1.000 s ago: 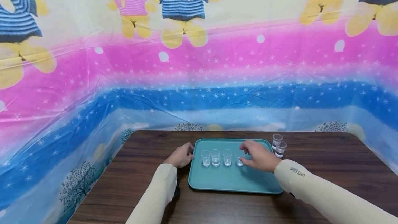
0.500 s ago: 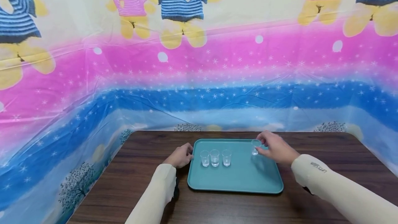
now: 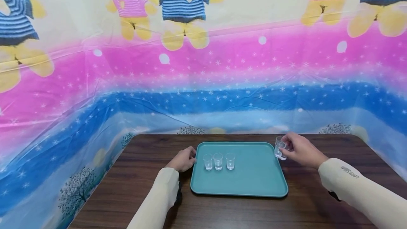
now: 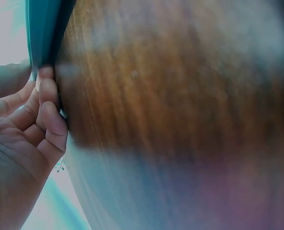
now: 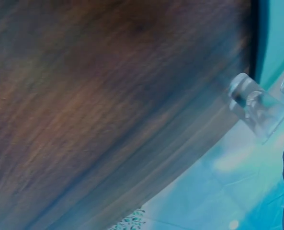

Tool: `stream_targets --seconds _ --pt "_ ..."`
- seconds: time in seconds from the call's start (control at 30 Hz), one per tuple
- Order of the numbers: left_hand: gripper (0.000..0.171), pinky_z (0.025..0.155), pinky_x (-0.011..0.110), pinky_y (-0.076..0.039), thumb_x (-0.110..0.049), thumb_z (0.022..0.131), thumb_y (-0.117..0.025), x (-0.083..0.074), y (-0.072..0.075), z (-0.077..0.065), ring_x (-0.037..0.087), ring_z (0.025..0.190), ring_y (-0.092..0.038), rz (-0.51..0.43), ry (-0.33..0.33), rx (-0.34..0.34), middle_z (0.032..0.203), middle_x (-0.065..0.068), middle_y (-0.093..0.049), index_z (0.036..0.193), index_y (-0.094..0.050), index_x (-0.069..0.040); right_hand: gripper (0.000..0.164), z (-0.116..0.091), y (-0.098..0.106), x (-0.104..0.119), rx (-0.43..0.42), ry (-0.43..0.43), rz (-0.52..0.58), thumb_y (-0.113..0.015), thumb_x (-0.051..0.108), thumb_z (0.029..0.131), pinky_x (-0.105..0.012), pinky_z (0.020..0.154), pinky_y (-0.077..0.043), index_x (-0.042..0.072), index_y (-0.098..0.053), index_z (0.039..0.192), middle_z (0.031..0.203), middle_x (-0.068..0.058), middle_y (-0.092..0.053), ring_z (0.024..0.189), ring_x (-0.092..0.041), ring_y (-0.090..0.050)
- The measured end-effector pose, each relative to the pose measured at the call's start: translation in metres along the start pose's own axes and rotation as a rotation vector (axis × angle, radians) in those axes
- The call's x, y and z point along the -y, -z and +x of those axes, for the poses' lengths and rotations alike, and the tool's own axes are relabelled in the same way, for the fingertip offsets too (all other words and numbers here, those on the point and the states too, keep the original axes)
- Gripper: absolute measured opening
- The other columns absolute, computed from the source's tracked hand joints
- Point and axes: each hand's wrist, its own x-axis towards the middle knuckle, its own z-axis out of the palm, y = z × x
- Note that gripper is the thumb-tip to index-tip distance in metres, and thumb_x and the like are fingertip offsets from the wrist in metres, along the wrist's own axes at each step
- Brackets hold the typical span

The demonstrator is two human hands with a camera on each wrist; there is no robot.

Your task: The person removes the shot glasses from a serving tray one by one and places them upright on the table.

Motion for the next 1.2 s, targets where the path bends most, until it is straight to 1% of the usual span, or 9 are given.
stream_targets --seconds 0.23,0.5,0.73,1.03,1.2 --pt "0.026 0.069 0.036 -0.047 -0.009 0.096 -0.056 0.0 -0.001 -0.001 0.019 0.084 -0.057 0.001 0.003 -0.008 0.097 0.009 -0.057 0.12 -0.051 -0.003 0.028 -0.009 0.001 -0.005 0.029 -0.048 0.004 -0.068 0.013 0.087 -0.034 0.064 -0.047 -0.003 -0.058 0.108 0.088 -0.002 -0.056 0.077 -0.015 -0.053" --pt "0.026 0.068 0.036 -0.048 -0.009 0.096 -0.056 -0.001 -0.001 -0.001 0.019 0.083 -0.057 0.001 -0.01 -0.015 0.096 0.009 -0.057 0.12 -0.051 -0.003 0.027 -0.017 -0.001 -0.012 0.022 -0.062 -0.024 -0.069 0.014 0.085 -0.034 0.064 -0.046 -0.002 -0.059 0.104 0.086 -0.002 -0.056 0.076 -0.014 -0.053" --pt "0.025 0.069 0.037 -0.047 -0.009 0.096 -0.056 -0.001 -0.001 -0.001 0.02 0.083 -0.056 0.008 0.003 -0.013 0.097 0.009 -0.056 0.12 -0.051 -0.003 0.028 -0.024 -0.006 -0.014 0.051 -0.094 -0.029 -0.069 0.013 0.085 -0.035 0.063 -0.046 -0.003 -0.058 0.105 0.086 -0.002 -0.054 0.076 -0.015 -0.052" --pt "0.025 0.071 0.037 -0.048 -0.009 0.096 -0.056 -0.001 -0.002 -0.001 0.021 0.086 -0.057 0.01 -0.001 -0.013 0.098 0.01 -0.057 0.119 -0.051 -0.003 0.029 -0.024 -0.008 -0.019 0.042 -0.107 -0.034 -0.07 0.014 0.085 -0.036 0.064 -0.047 -0.003 -0.059 0.105 0.087 -0.003 -0.055 0.077 -0.016 -0.053" --pt "0.025 0.07 0.037 -0.048 -0.009 0.096 -0.056 -0.001 -0.002 -0.001 0.021 0.086 -0.057 0.008 0.001 -0.011 0.098 0.01 -0.057 0.12 -0.051 -0.003 0.031 -0.024 -0.007 -0.021 0.022 -0.094 -0.042 -0.073 0.015 0.083 -0.036 0.065 -0.048 -0.003 -0.06 0.105 0.087 -0.003 -0.056 0.078 -0.016 -0.055"
